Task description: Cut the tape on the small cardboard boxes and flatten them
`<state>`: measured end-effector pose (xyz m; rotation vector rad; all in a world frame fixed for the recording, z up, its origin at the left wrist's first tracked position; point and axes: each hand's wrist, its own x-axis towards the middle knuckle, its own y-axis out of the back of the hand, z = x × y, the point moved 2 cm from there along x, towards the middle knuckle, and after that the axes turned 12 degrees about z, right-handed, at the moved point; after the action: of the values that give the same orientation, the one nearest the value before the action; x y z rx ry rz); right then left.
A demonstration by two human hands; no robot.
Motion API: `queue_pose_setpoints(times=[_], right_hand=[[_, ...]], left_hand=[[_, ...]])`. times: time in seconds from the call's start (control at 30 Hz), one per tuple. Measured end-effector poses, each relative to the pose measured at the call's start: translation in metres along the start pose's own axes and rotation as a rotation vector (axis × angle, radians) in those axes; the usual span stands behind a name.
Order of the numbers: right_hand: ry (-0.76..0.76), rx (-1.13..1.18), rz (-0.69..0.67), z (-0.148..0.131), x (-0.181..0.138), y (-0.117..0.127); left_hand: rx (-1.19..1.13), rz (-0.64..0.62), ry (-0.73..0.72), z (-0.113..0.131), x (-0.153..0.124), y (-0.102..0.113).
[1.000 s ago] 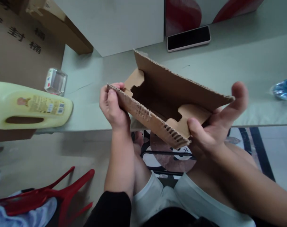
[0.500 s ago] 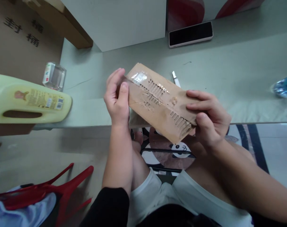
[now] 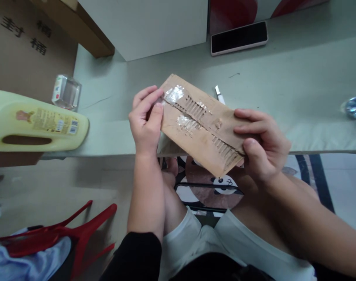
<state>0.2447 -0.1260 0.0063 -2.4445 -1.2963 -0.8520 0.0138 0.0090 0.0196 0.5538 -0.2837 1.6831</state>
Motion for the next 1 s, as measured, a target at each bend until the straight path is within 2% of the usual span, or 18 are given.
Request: queue_pose_setpoints(times=[0.27,0.47,0.63,0.87,1.0], right_hand=[[0.0,-0.025,-0.012,-0.001,0.001,0.001],[0.021,-0.032,-0.014,0.0,0.002,0.001],[0.023,-0.003,-0.019,-0.002,0.003,0.001],[0.006,-0.016,-0.078,-0.004,0.002,0.002],[-0.087,-0.049,-0.011,0.008,0.003,0.004]], left_hand=[[-0.021,0.056,0.103,0.001,0.0,-0.003],[0.051,-0.022,-0.069,-0.002,-0.002,-0.002],[0.12,-0.019,-0.065,-0.004,-0.003,-0.001],[0.1,0.026,-0.03,-0.002,-0.002,-0.001],[0.037,0.122,0.055,0.004,0.001,-0.002]])
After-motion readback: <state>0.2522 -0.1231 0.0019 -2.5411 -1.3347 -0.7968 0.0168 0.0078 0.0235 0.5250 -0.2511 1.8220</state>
